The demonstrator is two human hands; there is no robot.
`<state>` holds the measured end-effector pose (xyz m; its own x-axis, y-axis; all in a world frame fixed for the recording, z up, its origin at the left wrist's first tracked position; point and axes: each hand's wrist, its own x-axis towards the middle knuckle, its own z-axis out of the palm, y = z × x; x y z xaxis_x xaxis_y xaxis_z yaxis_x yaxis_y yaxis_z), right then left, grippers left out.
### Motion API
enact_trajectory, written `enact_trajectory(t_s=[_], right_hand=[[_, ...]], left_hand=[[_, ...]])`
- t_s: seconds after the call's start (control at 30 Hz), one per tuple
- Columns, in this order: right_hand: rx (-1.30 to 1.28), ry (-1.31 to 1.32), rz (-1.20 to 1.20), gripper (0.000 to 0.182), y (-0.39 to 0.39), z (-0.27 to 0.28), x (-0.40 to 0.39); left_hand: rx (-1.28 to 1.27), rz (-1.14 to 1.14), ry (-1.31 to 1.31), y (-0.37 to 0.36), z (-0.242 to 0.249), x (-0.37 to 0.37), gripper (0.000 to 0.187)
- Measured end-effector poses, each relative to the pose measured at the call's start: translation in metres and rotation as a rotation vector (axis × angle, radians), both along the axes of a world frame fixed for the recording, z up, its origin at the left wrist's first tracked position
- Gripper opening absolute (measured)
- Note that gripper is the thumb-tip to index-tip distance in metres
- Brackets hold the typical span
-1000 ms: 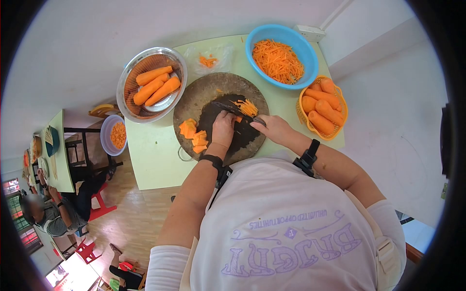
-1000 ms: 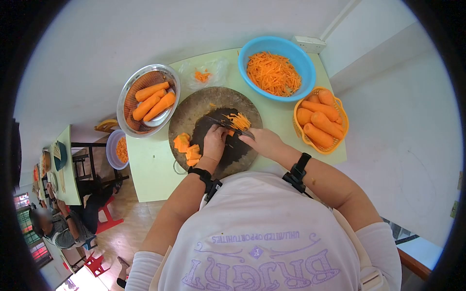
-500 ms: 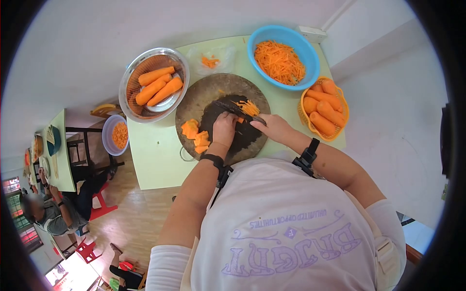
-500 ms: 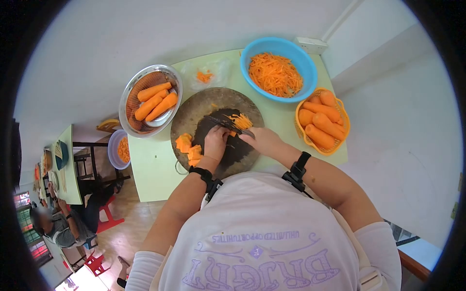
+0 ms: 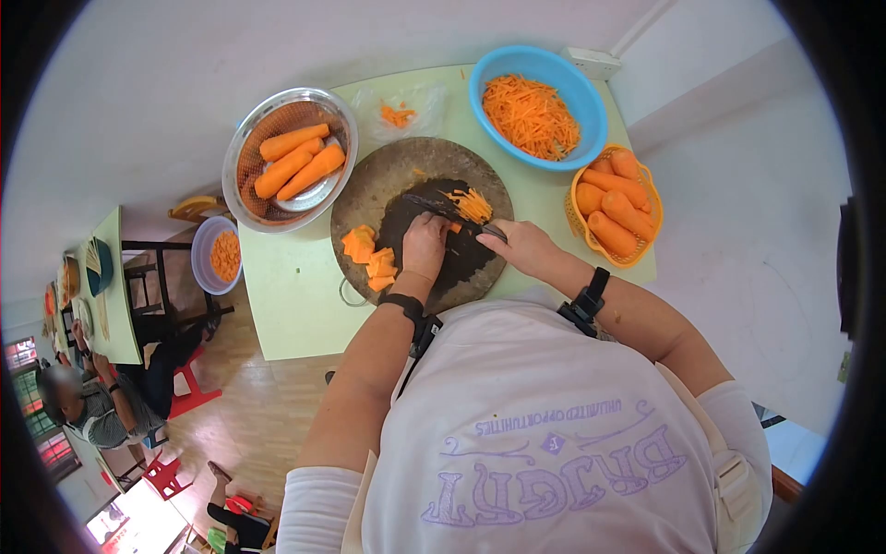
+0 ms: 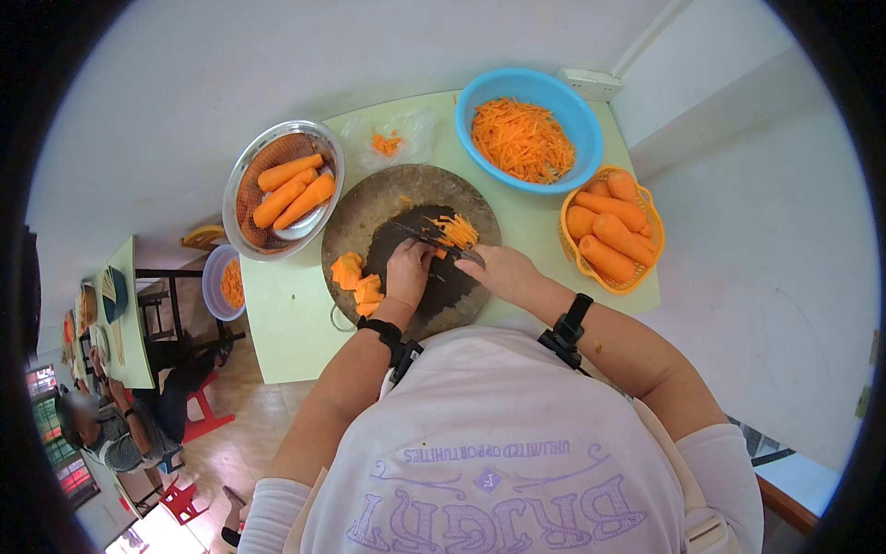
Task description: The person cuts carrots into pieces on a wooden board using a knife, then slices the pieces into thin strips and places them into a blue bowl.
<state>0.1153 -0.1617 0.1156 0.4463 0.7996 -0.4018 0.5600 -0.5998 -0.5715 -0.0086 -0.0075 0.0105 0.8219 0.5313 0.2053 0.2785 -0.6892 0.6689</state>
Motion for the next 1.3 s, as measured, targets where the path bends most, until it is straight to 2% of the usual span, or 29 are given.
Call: enact_trajectory(t_s=[0.4, 0.6, 0.67, 0.9, 1.07, 1.3], right_hand=[[-0.047, -0.002, 0.029, 0.053, 0.003, 0.005, 0.0], [0.086, 0.022, 0.009, 0.053, 0.009, -0.012, 0.002], [0.002, 0.033, -0.024, 0.053, 0.009, -0.014, 0.005], [0.061, 0.016, -0.002, 0.054, 0.006, -0.004, 0.004], [-0.036, 0.047, 0.003, 0.055, 0.001, 0.004, 0.003], [-0.016, 0.038, 0.001, 0.055, 0.0, 0.001, 0.003]], left_hand=[[-0.011, -0.001, -0.009, 0.0, -0.002, 0.0, 0.006], [-0.009, -0.003, -0.032, 0.0, 0.002, -0.001, 0.006], [-0.022, -0.01, -0.027, 0.001, 0.002, -0.001, 0.007], [-0.01, -0.004, -0.034, 0.0, 0.002, 0.0, 0.006], [0.003, -0.013, -0.03, 0.0, 0.0, -0.001, 0.006], [0.016, -0.009, -0.014, -0.001, 0.0, -0.001, 0.007]])
